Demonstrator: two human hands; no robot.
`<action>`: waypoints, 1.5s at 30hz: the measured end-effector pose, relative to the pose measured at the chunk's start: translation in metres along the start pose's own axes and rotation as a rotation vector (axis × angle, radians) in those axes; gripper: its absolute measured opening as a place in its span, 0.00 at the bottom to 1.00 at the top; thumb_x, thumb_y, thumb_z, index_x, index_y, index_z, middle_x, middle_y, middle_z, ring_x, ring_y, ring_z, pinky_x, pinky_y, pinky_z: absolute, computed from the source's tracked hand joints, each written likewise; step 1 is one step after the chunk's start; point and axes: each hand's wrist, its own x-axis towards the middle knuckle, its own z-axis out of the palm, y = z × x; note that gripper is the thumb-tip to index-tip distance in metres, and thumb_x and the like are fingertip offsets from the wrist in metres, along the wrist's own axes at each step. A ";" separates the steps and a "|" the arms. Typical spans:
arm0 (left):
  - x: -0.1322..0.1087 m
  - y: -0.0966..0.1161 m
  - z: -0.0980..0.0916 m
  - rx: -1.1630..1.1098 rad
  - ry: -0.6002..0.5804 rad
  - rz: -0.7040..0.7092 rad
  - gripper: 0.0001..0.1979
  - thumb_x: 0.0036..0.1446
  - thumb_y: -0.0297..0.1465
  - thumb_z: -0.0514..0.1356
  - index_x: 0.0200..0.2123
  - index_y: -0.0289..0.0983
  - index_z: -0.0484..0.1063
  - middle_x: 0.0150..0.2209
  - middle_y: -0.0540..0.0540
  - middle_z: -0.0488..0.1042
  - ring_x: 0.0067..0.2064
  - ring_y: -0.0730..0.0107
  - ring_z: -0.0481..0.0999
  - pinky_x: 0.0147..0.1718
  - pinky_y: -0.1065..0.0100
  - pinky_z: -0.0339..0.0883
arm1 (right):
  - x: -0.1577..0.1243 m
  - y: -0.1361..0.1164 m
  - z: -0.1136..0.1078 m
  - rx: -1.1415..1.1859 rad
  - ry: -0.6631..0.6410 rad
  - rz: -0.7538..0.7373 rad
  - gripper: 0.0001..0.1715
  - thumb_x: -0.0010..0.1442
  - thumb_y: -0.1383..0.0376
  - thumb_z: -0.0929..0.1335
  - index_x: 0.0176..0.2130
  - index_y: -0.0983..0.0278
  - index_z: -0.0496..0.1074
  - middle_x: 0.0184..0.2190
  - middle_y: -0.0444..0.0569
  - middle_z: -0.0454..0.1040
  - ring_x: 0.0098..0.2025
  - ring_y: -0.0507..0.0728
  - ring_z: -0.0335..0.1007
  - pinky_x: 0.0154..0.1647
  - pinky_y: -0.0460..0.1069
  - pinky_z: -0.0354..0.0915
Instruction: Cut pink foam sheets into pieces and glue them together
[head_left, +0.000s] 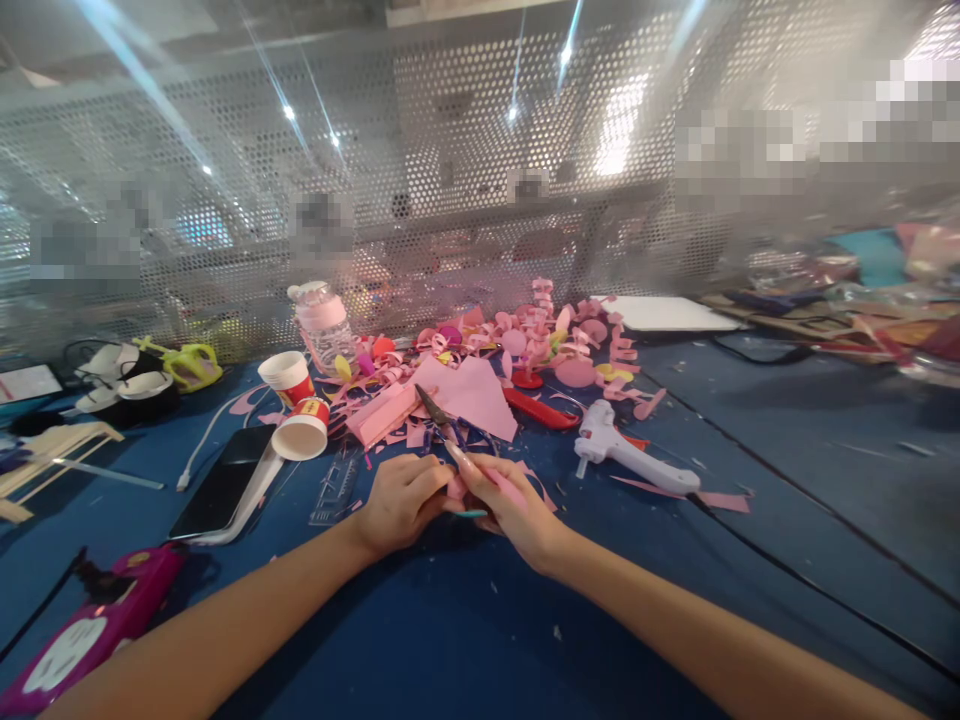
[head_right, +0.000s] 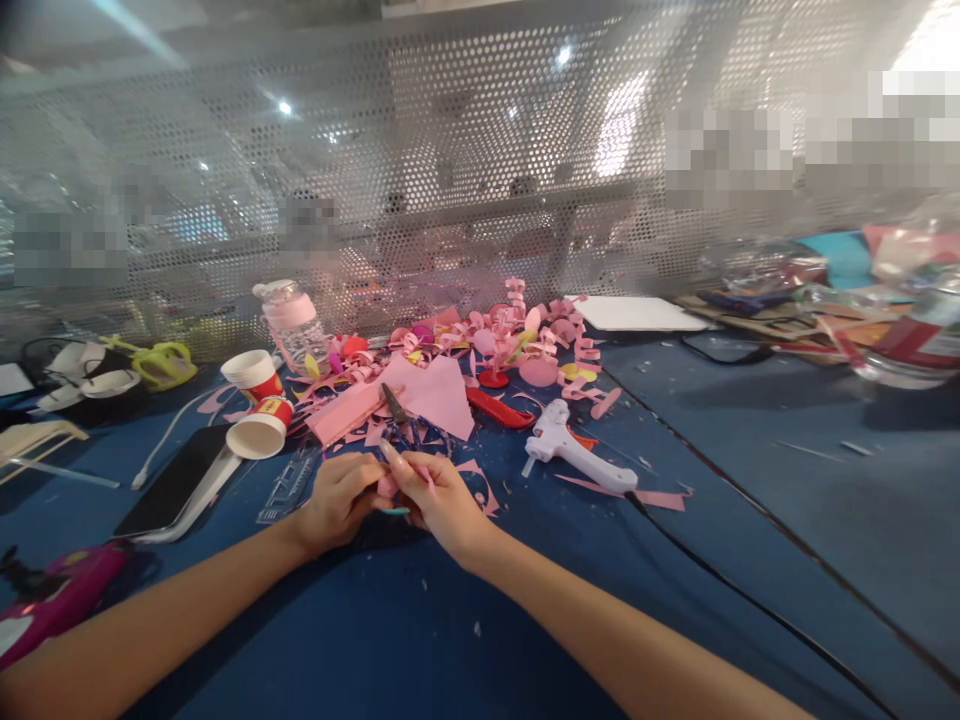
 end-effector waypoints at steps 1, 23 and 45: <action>-0.001 -0.001 0.000 -0.003 0.011 0.005 0.12 0.61 0.37 0.47 0.31 0.36 0.64 0.22 0.50 0.68 0.23 0.73 0.65 0.24 0.72 0.57 | -0.001 0.000 0.000 -0.014 -0.009 -0.006 0.26 0.47 0.45 0.66 0.21 0.65 0.62 0.14 0.36 0.52 0.15 0.44 0.42 0.14 0.42 0.39; 0.004 0.020 0.000 -0.305 -0.054 -0.507 0.11 0.62 0.31 0.44 0.27 0.37 0.59 0.20 0.53 0.64 0.20 0.76 0.64 0.21 0.74 0.55 | 0.003 0.006 0.002 0.029 0.076 -0.009 0.24 0.49 0.46 0.64 0.22 0.64 0.61 0.10 0.35 0.53 0.11 0.43 0.43 0.12 0.42 0.38; 0.006 0.012 -0.006 0.148 0.012 -0.003 0.13 0.62 0.36 0.44 0.36 0.34 0.61 0.27 0.45 0.71 0.26 0.70 0.70 0.27 0.70 0.63 | 0.003 0.004 -0.008 0.324 -0.276 0.234 0.21 0.48 0.53 0.70 0.22 0.66 0.61 0.07 0.33 0.55 0.08 0.41 0.40 0.11 0.41 0.37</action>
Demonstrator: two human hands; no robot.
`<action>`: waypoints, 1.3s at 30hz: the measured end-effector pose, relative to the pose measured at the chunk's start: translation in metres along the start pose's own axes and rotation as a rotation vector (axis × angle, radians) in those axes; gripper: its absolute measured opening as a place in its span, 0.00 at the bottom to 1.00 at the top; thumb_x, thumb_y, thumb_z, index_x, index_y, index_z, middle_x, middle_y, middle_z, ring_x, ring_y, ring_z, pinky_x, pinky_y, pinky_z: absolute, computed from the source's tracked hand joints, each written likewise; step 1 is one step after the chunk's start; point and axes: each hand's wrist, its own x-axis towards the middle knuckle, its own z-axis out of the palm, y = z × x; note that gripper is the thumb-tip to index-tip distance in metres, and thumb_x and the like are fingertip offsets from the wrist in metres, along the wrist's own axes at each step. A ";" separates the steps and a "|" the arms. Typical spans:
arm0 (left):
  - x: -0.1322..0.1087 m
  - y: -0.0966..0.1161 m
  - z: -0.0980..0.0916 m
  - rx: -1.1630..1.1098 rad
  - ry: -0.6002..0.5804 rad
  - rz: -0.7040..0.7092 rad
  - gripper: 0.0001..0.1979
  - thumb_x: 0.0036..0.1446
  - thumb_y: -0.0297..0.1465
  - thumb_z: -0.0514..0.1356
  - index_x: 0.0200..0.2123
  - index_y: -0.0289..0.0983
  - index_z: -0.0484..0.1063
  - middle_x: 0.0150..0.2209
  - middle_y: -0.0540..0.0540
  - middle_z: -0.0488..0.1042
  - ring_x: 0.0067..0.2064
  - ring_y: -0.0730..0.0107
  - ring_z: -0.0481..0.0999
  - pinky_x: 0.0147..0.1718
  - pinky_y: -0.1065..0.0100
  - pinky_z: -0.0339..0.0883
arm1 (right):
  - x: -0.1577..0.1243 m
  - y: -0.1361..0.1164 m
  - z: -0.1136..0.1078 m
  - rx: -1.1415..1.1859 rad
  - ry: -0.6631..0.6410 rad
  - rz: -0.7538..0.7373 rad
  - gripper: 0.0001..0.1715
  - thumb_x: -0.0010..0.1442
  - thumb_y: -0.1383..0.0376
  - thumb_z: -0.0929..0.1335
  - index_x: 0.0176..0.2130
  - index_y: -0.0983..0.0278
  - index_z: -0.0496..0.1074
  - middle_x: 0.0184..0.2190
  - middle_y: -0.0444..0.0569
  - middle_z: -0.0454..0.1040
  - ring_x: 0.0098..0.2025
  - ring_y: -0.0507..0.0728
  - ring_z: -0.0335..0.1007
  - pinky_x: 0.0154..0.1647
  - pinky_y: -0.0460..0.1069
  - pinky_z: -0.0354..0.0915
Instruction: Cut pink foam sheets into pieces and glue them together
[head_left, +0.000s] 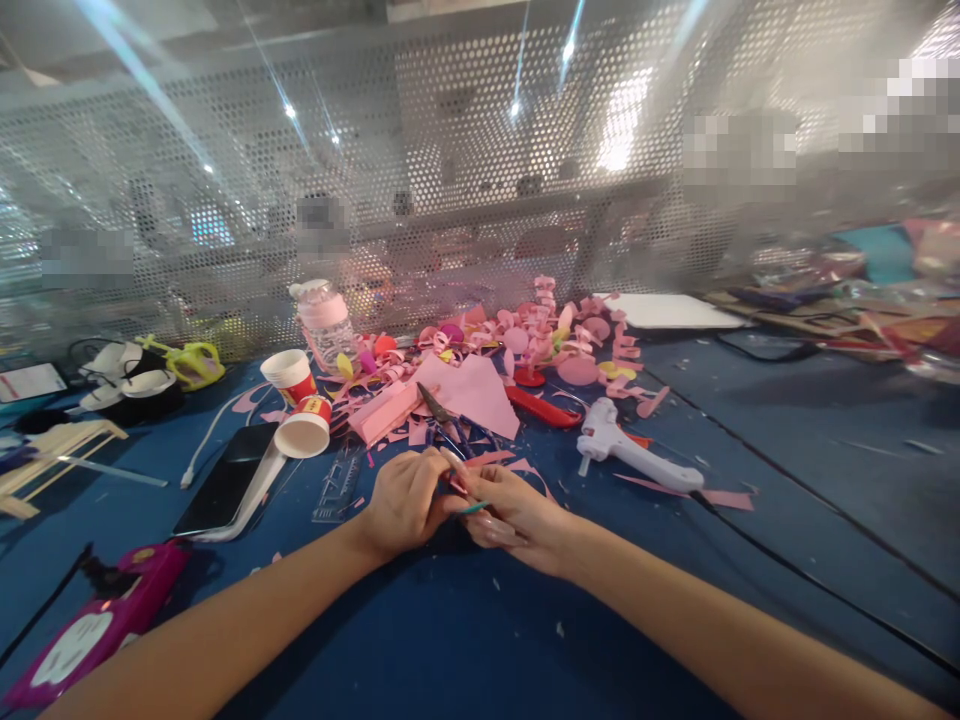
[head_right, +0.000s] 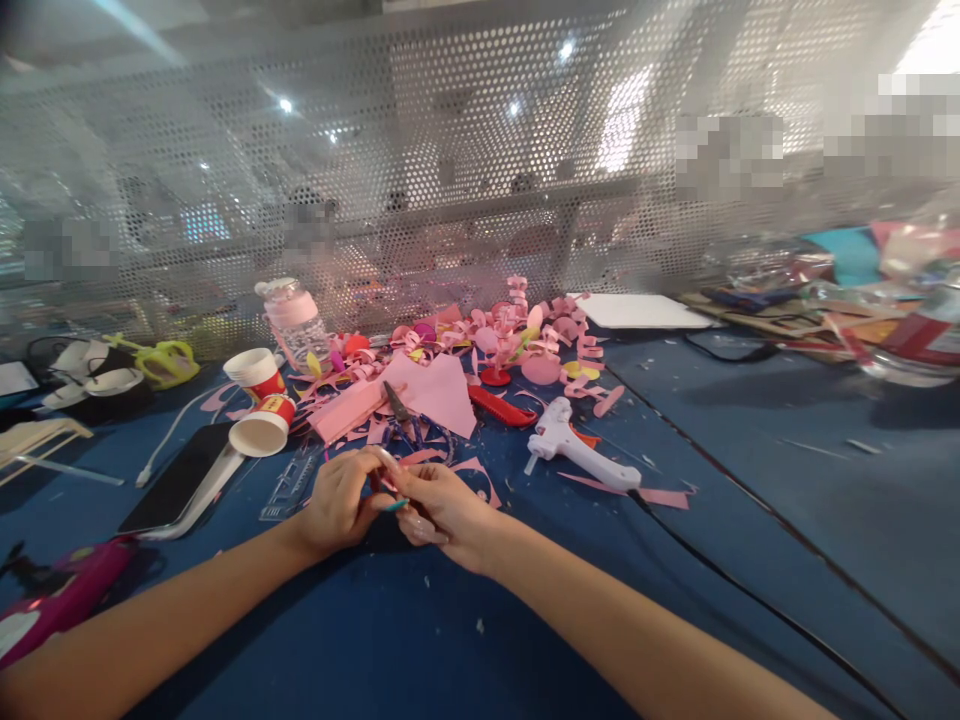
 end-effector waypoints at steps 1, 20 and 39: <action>0.000 0.001 0.000 0.017 -0.005 -0.028 0.16 0.62 0.40 0.43 0.38 0.33 0.61 0.28 0.44 0.71 0.26 0.69 0.70 0.27 0.69 0.64 | 0.001 0.001 0.001 -0.003 0.032 -0.022 0.22 0.47 0.53 0.71 0.22 0.66 0.60 0.08 0.33 0.55 0.08 0.41 0.41 0.12 0.41 0.37; 0.002 -0.001 0.005 0.055 -0.070 0.049 0.15 0.63 0.32 0.40 0.28 0.35 0.60 0.21 0.46 0.67 0.23 0.68 0.65 0.23 0.68 0.58 | 0.005 0.003 0.008 -0.287 0.384 -0.232 0.27 0.48 0.44 0.65 0.19 0.65 0.63 0.06 0.34 0.52 0.08 0.44 0.43 0.09 0.42 0.37; 0.003 0.014 0.006 -0.330 -0.248 -0.523 0.15 0.63 0.34 0.41 0.27 0.37 0.59 0.22 0.50 0.64 0.24 0.70 0.63 0.25 0.69 0.56 | 0.009 0.007 0.002 -0.500 0.512 -0.361 0.28 0.48 0.42 0.63 0.18 0.63 0.60 0.08 0.37 0.53 0.11 0.45 0.45 0.11 0.44 0.40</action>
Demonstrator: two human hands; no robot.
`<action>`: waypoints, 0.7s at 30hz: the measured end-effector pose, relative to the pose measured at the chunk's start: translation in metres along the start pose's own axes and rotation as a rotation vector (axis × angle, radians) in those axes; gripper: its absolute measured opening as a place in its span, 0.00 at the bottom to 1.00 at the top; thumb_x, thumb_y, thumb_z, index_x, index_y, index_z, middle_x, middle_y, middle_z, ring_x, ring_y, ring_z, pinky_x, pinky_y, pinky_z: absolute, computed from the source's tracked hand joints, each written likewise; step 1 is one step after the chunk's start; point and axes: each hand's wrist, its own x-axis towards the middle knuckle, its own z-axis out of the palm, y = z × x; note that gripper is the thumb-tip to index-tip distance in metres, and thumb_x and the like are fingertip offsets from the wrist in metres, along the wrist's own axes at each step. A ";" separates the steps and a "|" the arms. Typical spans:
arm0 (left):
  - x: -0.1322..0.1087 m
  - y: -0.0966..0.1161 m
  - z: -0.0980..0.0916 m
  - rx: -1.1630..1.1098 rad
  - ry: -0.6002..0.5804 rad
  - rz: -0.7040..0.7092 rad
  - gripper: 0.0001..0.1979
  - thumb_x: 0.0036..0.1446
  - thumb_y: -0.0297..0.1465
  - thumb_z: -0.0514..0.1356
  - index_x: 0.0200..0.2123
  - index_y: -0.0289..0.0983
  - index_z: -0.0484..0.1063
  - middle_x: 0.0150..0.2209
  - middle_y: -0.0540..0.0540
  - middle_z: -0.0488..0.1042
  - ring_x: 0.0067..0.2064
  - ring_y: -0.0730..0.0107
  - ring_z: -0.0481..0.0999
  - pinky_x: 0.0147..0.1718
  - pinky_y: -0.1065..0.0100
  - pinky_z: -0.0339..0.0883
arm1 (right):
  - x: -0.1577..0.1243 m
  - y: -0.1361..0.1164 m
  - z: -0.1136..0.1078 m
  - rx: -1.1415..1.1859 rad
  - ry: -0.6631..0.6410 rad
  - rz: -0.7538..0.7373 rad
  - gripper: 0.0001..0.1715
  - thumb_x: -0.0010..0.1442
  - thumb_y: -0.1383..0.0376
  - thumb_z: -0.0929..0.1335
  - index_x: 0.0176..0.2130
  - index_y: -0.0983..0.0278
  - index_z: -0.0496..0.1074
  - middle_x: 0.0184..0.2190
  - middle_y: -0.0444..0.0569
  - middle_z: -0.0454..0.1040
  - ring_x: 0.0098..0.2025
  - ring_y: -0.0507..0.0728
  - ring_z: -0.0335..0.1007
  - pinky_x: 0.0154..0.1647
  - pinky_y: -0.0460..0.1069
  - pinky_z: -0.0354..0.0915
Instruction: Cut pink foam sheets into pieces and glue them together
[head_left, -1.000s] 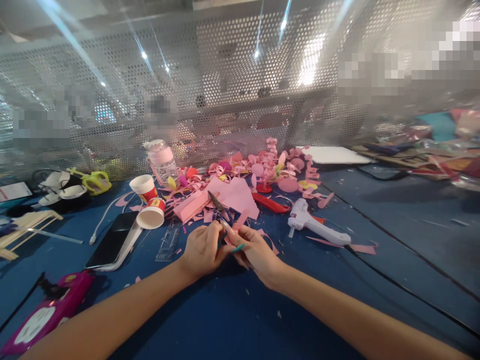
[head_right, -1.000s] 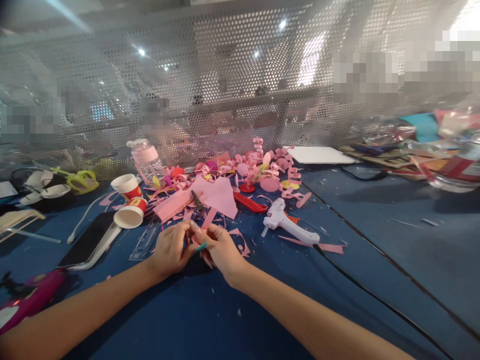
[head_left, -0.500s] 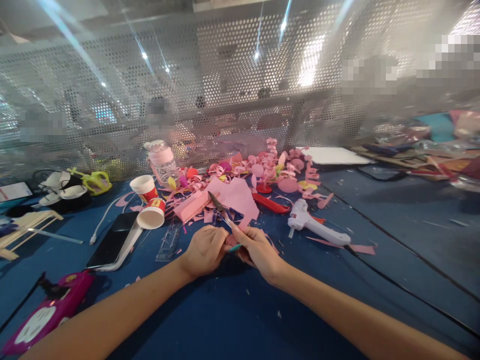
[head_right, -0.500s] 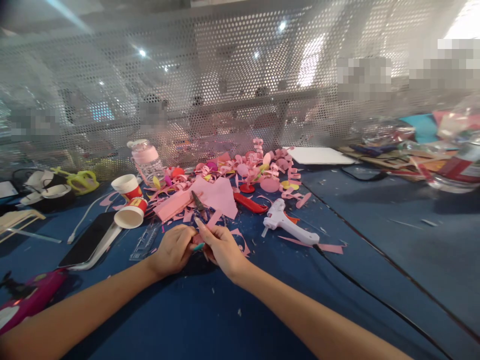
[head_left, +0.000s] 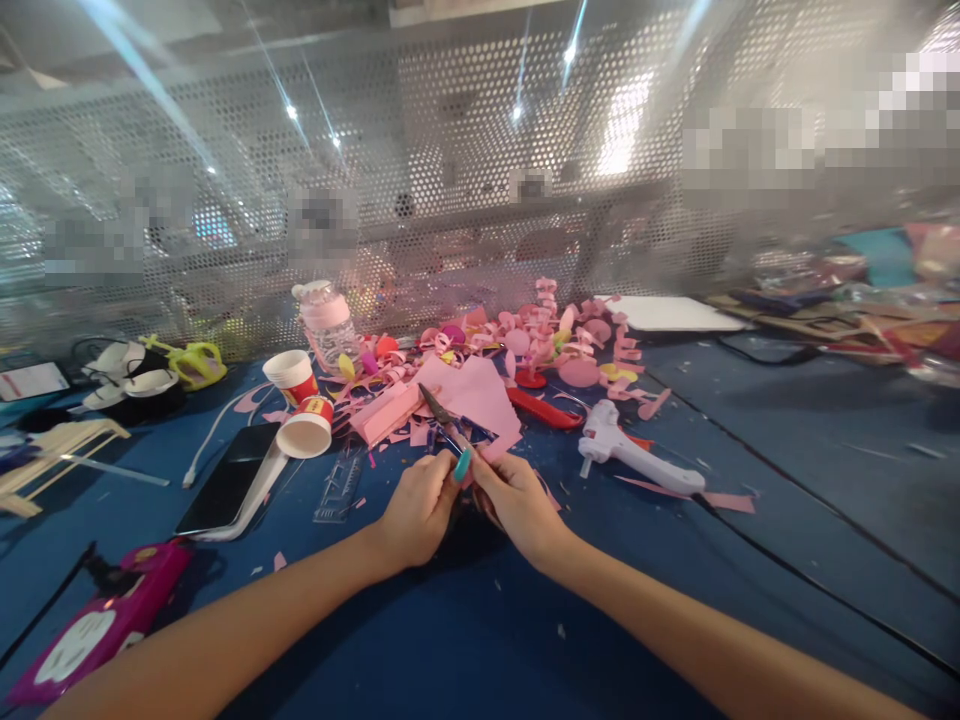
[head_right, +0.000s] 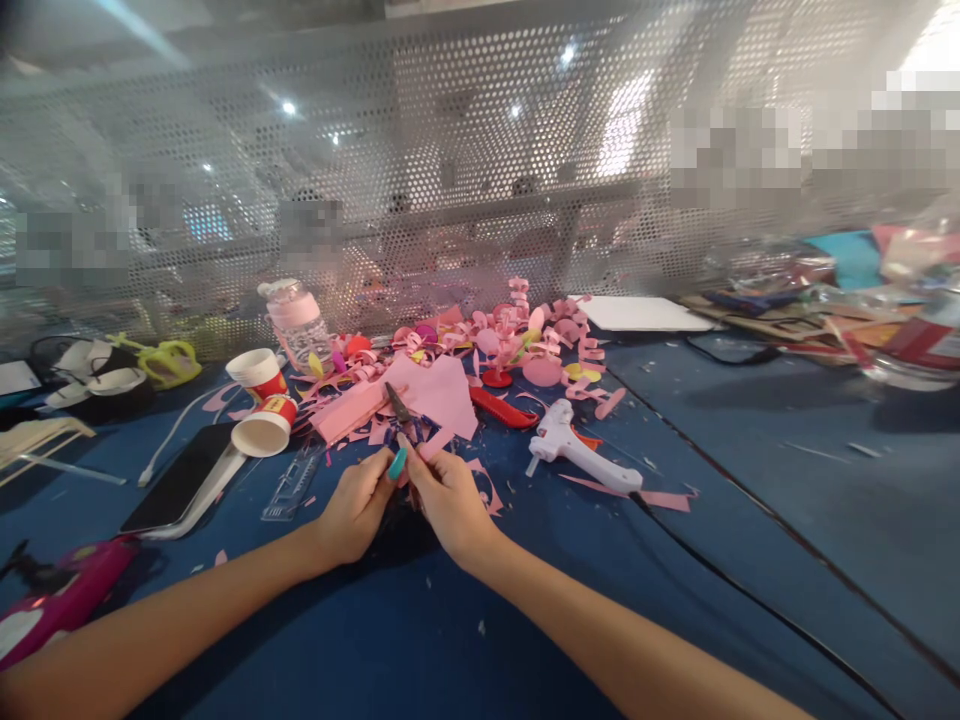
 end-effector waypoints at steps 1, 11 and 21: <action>0.000 -0.001 0.000 -0.013 -0.006 -0.004 0.15 0.63 0.34 0.40 0.27 0.37 0.58 0.22 0.50 0.63 0.24 0.71 0.63 0.24 0.69 0.56 | 0.000 -0.001 -0.001 -0.032 0.000 -0.017 0.28 0.49 0.42 0.63 0.18 0.63 0.59 0.08 0.37 0.53 0.11 0.45 0.45 0.11 0.44 0.41; 0.003 -0.002 0.000 -0.141 -0.008 -0.060 0.14 0.63 0.35 0.42 0.26 0.38 0.57 0.18 0.54 0.58 0.20 0.73 0.61 0.21 0.71 0.51 | -0.001 -0.003 -0.002 0.019 -0.040 0.008 0.27 0.51 0.43 0.62 0.21 0.63 0.59 0.09 0.35 0.53 0.11 0.45 0.44 0.12 0.44 0.41; 0.003 -0.002 -0.002 -0.258 -0.073 -0.097 0.14 0.63 0.36 0.42 0.27 0.37 0.57 0.17 0.55 0.58 0.18 0.76 0.58 0.20 0.72 0.50 | 0.002 -0.005 -0.005 0.014 -0.069 -0.028 0.27 0.50 0.44 0.63 0.19 0.63 0.59 0.08 0.35 0.53 0.11 0.45 0.46 0.12 0.44 0.43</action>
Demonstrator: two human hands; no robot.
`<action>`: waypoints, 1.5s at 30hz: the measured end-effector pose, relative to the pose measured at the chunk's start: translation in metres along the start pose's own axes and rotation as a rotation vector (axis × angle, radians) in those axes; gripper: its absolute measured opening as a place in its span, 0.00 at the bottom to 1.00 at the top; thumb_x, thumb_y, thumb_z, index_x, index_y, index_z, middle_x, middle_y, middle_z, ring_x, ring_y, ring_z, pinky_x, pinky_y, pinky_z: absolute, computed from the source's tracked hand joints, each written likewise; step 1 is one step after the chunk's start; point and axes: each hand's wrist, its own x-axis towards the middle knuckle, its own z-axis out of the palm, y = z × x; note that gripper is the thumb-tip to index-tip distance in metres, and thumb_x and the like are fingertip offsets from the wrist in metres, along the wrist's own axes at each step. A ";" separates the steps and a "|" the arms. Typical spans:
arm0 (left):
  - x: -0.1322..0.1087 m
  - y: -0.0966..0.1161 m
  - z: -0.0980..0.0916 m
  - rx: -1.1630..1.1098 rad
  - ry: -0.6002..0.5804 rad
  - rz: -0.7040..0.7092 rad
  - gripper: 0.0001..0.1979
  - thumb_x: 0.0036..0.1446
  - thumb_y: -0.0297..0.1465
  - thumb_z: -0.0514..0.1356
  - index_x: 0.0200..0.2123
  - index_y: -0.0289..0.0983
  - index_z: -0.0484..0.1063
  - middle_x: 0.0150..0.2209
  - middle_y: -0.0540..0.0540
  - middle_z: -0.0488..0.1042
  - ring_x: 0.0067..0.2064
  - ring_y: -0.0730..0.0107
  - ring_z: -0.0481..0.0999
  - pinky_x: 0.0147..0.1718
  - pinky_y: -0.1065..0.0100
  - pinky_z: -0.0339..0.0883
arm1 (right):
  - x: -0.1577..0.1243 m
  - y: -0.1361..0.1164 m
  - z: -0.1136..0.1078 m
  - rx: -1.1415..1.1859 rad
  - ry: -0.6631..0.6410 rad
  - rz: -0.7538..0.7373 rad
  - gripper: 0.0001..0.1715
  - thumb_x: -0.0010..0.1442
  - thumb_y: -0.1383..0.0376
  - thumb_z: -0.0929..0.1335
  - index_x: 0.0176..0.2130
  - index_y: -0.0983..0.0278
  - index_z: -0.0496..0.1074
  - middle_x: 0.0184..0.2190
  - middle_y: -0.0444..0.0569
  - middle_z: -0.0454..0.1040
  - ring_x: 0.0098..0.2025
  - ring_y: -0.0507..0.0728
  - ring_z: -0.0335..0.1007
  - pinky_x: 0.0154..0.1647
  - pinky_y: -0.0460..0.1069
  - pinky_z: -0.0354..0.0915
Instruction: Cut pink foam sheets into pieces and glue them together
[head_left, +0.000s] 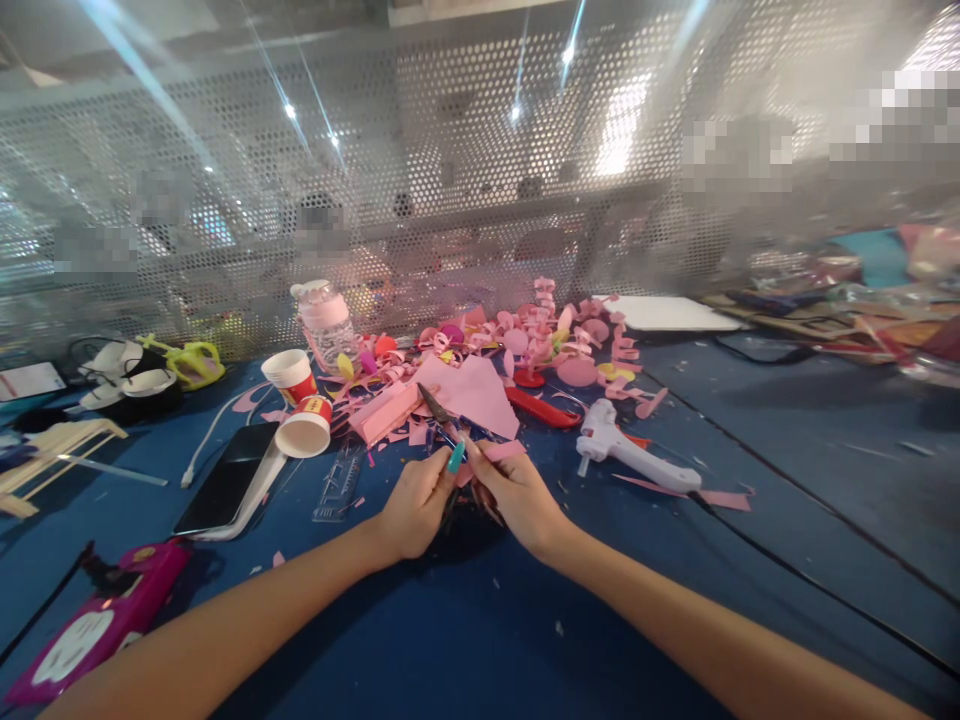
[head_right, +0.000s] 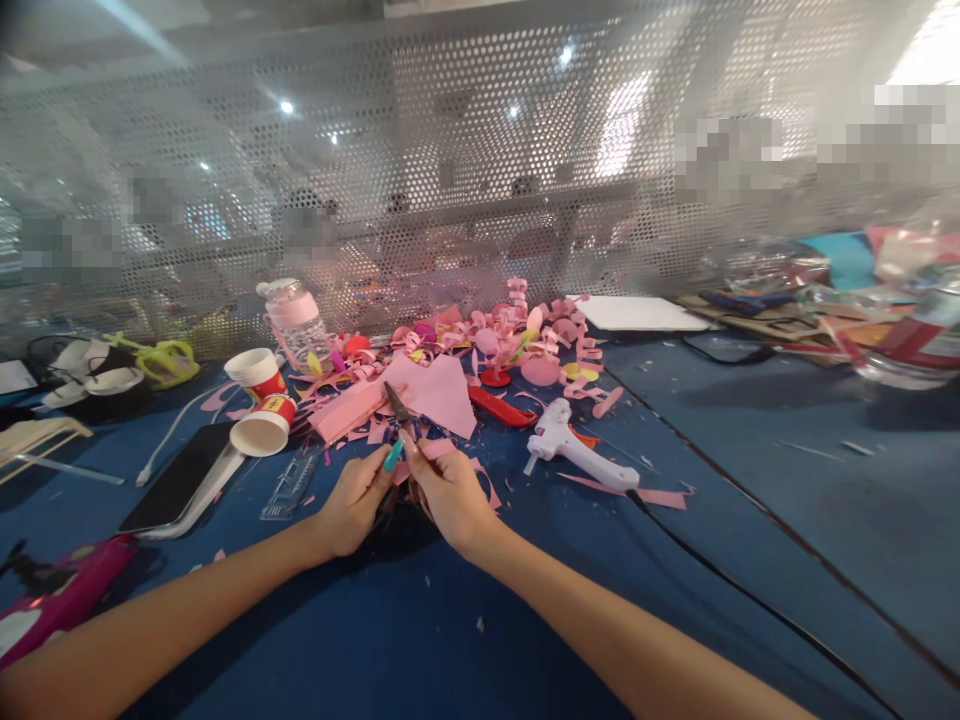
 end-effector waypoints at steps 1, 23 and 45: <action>0.000 0.000 0.000 -0.003 0.001 0.001 0.14 0.63 0.36 0.42 0.27 0.37 0.57 0.17 0.55 0.58 0.18 0.76 0.58 0.20 0.72 0.50 | 0.000 0.001 0.000 0.014 -0.005 0.009 0.27 0.49 0.43 0.63 0.20 0.63 0.60 0.08 0.35 0.53 0.10 0.45 0.46 0.12 0.44 0.43; -0.002 -0.014 -0.004 -0.185 0.049 0.175 0.22 0.61 0.45 0.38 0.28 0.36 0.60 0.19 0.53 0.60 0.20 0.75 0.59 0.20 0.72 0.53 | -0.003 -0.001 0.000 0.372 -0.147 0.241 0.25 0.46 0.47 0.68 0.20 0.65 0.61 0.09 0.34 0.54 0.10 0.41 0.37 0.13 0.43 0.34; -0.001 -0.005 -0.001 -0.087 -0.008 0.012 0.19 0.61 0.42 0.45 0.23 0.36 0.58 0.15 0.55 0.62 0.17 0.79 0.61 0.18 0.76 0.53 | -0.006 -0.005 0.005 0.312 -0.064 0.182 0.24 0.46 0.47 0.68 0.22 0.64 0.60 0.09 0.34 0.54 0.11 0.42 0.42 0.12 0.42 0.37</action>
